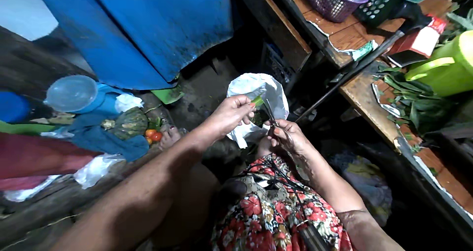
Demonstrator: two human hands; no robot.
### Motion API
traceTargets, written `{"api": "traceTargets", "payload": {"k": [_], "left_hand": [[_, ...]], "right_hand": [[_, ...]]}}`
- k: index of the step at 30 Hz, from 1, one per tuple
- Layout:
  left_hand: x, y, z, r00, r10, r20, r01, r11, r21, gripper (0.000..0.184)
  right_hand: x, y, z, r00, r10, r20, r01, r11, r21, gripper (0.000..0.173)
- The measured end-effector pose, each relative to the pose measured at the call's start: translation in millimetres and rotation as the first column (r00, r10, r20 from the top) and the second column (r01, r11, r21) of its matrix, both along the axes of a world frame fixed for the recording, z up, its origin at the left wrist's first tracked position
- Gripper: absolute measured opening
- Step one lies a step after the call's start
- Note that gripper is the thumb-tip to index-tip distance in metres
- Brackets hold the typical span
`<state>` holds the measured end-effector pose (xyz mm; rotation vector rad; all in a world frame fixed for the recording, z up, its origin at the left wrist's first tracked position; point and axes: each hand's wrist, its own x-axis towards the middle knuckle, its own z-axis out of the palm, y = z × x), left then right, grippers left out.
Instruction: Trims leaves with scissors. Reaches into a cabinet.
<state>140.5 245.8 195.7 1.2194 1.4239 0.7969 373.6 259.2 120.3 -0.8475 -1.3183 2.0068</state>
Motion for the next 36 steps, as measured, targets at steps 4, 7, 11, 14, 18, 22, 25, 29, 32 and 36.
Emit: {"api": "traceTargets", "payload": {"k": [4, 7, 11, 14, 18, 22, 25, 29, 32, 36], "left_hand": [[0.2, -0.3, -0.5, 0.999, 0.032, -0.003, -0.032, 0.999, -0.028, 0.022], [3.1, -1.2, 3.4, 1.0, 0.006, -0.011, -0.006, 0.999, -0.032, 0.022], [7.0, -5.6, 2.9, 0.986, -0.135, -0.102, 0.129, 0.99, -0.057, 0.027], [6.7, -2.0, 3.7, 0.964, -0.205, -0.17, 0.199, 0.979, -0.047, 0.03], [3.3, -0.5, 4.4, 0.975, -0.186, -0.126, 0.183, 0.983, -0.033, 0.027], [2.9, -3.3, 9.7, 0.978, -0.183, -0.103, 0.175, 0.981, -0.082, 0.022], [4.9, -4.4, 6.8, 0.975, -0.178, -0.131, 0.174, 0.984, -0.041, 0.02], [6.0, -4.6, 6.4, 0.969, -0.177, -0.171, 0.176, 0.984, -0.023, 0.02], [4.7, -3.4, 7.1, 0.965, -0.2, -0.171, 0.201, 0.979, -0.01, 0.022], [-0.1, -4.6, 8.5, 0.968, -0.212, -0.133, 0.212, 0.977, -0.011, 0.023]], "right_hand": [[-2.2, -2.2, 3.6, 0.999, 0.019, 0.044, -0.023, 0.996, 0.09, 0.044], [-5.3, -4.3, 5.8, 0.993, 0.009, 0.116, -0.028, 0.987, 0.157, 0.041], [-11.0, -5.9, 3.8, 0.984, -0.031, 0.174, -0.014, 0.968, 0.249, 0.044], [-11.9, -2.8, -2.4, 0.984, -0.04, 0.171, -0.014, 0.953, 0.302, 0.049], [-10.6, -2.6, -3.7, 0.989, -0.033, 0.141, -0.015, 0.945, 0.325, 0.057], [-12.9, -4.6, 0.5, 0.992, -0.04, 0.121, -0.005, 0.937, 0.348, 0.051], [-14.4, -6.5, 3.9, 0.991, -0.056, 0.122, 0.012, 0.942, 0.337, 0.05], [-14.6, -8.7, 9.6, 0.989, -0.068, 0.135, 0.028, 0.96, 0.278, 0.036], [-13.5, -8.0, 8.3, 0.99, -0.086, 0.111, 0.052, 0.958, 0.281, 0.028], [-15.4, -8.2, 8.3, 0.981, -0.139, 0.136, 0.095, 0.953, 0.288, 0.024]]}}
